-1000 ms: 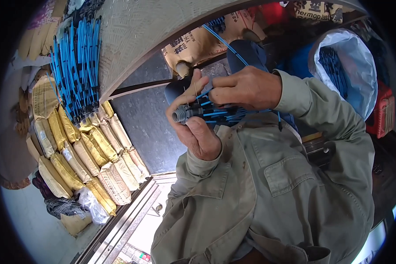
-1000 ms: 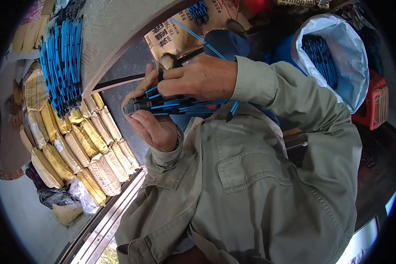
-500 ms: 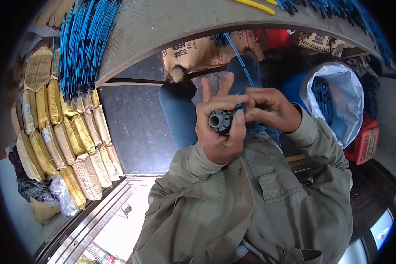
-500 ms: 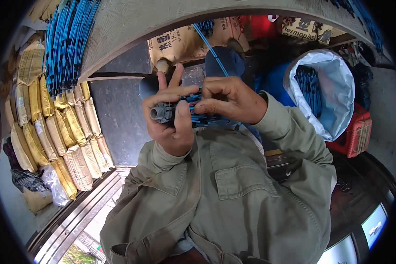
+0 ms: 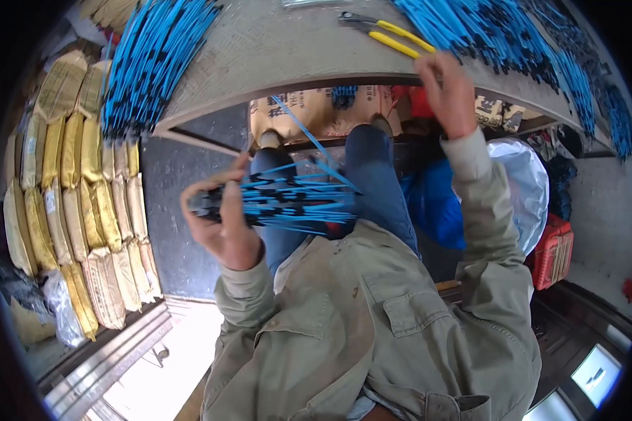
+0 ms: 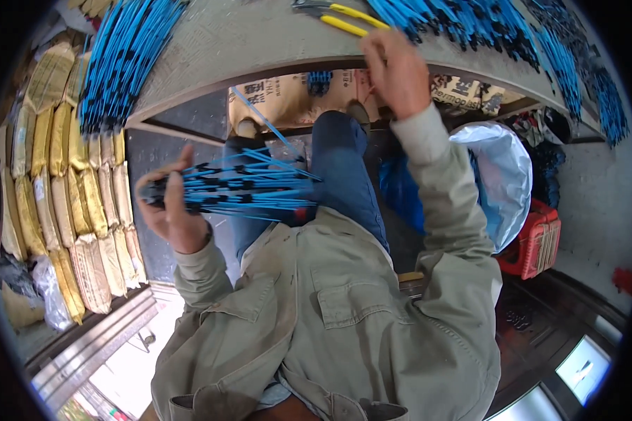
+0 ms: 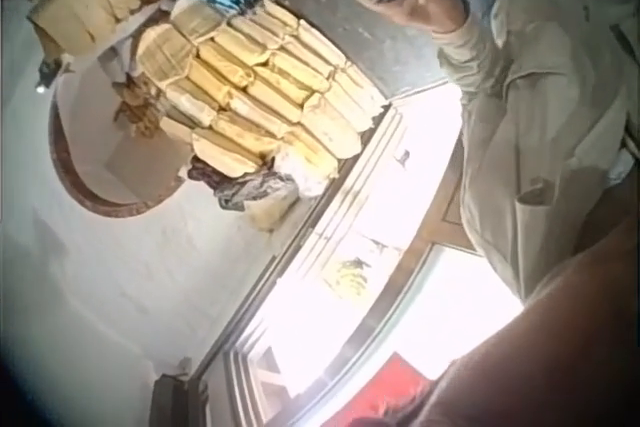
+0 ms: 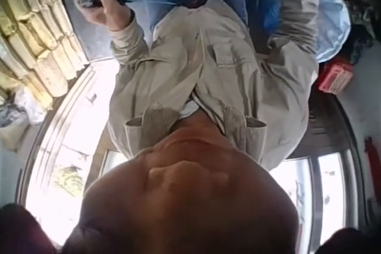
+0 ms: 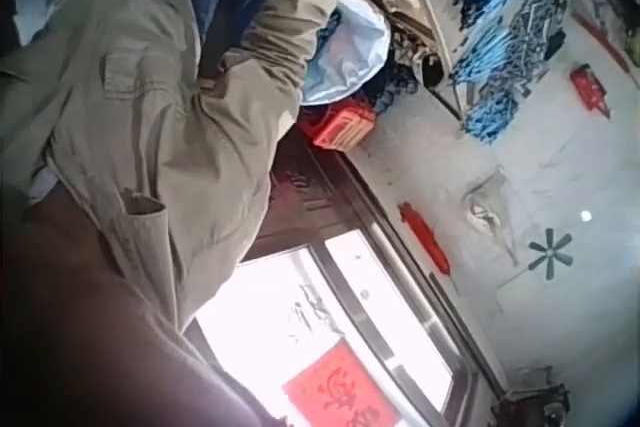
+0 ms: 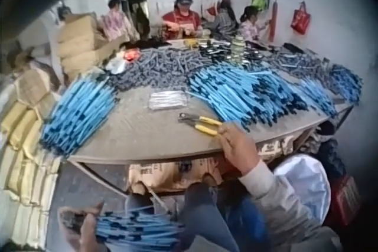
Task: The person inserts multiple blue rods into a circular base component, then secures each rod using crimping pliers.
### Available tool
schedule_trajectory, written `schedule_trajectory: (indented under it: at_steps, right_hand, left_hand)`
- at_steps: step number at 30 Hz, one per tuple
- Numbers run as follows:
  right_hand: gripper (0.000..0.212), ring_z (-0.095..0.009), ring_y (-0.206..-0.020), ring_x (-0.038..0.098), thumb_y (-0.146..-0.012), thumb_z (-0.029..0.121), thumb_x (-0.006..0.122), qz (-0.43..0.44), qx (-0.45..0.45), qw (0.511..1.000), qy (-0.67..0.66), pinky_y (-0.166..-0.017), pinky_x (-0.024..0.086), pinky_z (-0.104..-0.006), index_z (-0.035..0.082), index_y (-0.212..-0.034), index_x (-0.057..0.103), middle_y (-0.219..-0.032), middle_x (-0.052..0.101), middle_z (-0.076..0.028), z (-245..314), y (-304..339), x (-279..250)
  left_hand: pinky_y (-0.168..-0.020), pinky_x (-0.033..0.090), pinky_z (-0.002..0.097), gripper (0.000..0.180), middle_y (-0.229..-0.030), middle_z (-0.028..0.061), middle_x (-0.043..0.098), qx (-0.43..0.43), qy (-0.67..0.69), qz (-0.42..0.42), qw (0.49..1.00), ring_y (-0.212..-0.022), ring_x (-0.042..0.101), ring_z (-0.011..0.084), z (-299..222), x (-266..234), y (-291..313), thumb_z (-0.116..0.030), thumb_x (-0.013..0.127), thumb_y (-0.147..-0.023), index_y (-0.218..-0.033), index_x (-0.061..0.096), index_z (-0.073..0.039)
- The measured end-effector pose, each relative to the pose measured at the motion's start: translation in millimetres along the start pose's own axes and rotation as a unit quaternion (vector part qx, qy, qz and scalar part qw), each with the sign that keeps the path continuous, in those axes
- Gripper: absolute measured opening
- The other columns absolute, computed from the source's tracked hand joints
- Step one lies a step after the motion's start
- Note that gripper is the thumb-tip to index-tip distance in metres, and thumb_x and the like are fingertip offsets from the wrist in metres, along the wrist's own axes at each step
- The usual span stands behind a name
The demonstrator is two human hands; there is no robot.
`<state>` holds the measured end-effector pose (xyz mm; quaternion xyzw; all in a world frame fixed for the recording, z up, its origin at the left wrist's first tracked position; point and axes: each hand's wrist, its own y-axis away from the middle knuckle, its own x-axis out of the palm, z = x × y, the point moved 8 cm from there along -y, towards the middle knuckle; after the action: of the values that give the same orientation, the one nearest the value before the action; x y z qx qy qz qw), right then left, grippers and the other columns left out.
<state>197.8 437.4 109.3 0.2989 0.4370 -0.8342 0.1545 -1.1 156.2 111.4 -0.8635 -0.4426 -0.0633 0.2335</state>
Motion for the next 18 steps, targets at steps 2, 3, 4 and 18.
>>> schedule_trajectory:
  at_steps: [2,3,4,18]
  right_hand:
    - [0.015,-0.029,-0.078,0.059,-0.083,0.020,0.061,-0.047,-0.070,0.990,0.113,-0.068,0.047,-0.0334,0.005,-0.085,0.056,-0.081,0.060,-0.011,-10,-24,13]
    - [0.021,-0.031,-0.079,0.057,-0.083,0.026,0.061,-0.049,-0.078,0.984,0.155,-0.068,0.047,-0.0360,0.006,-0.084,0.056,-0.081,0.060,-0.012,-13,-35,23]
    - [0.026,-0.030,-0.079,0.058,-0.082,0.033,0.059,0.001,-0.085,0.966,0.243,-0.066,0.047,-0.0371,0.007,-0.082,0.055,-0.081,0.060,-0.011,-19,-42,37]
    - [0.016,-0.010,-0.072,0.052,-0.082,0.018,0.061,0.312,0.032,0.869,-0.383,-0.066,0.041,-0.0229,0.004,-0.090,0.062,-0.079,0.053,-0.003,177,15,46]
  left_hand:
    - [-0.091,0.042,0.0451,0.022,-0.092,0.0198,0.060,0.039,-0.047,0.014,0.998,-0.097,0.058,0.0350,-20,-8,2,0.009,0.049,-0.081,-0.098,0.038,0.000]
    - [-0.092,0.042,0.0457,0.022,-0.092,0.0194,0.060,0.074,-0.092,0.037,0.992,-0.097,0.058,0.0346,-34,-11,1,0.010,0.049,-0.081,-0.098,0.039,0.000]
    - [-0.092,0.042,0.0463,0.023,-0.091,0.0189,0.060,0.107,-0.138,0.060,0.983,-0.097,0.058,0.0342,-45,-13,3,0.010,0.049,-0.080,-0.098,0.039,0.000]
    - [-0.097,0.038,0.0430,0.024,-0.088,0.0118,0.060,0.074,-0.205,0.218,0.951,-0.106,0.057,0.0313,-34,-2,33,0.006,0.055,-0.077,-0.096,0.044,-0.002]
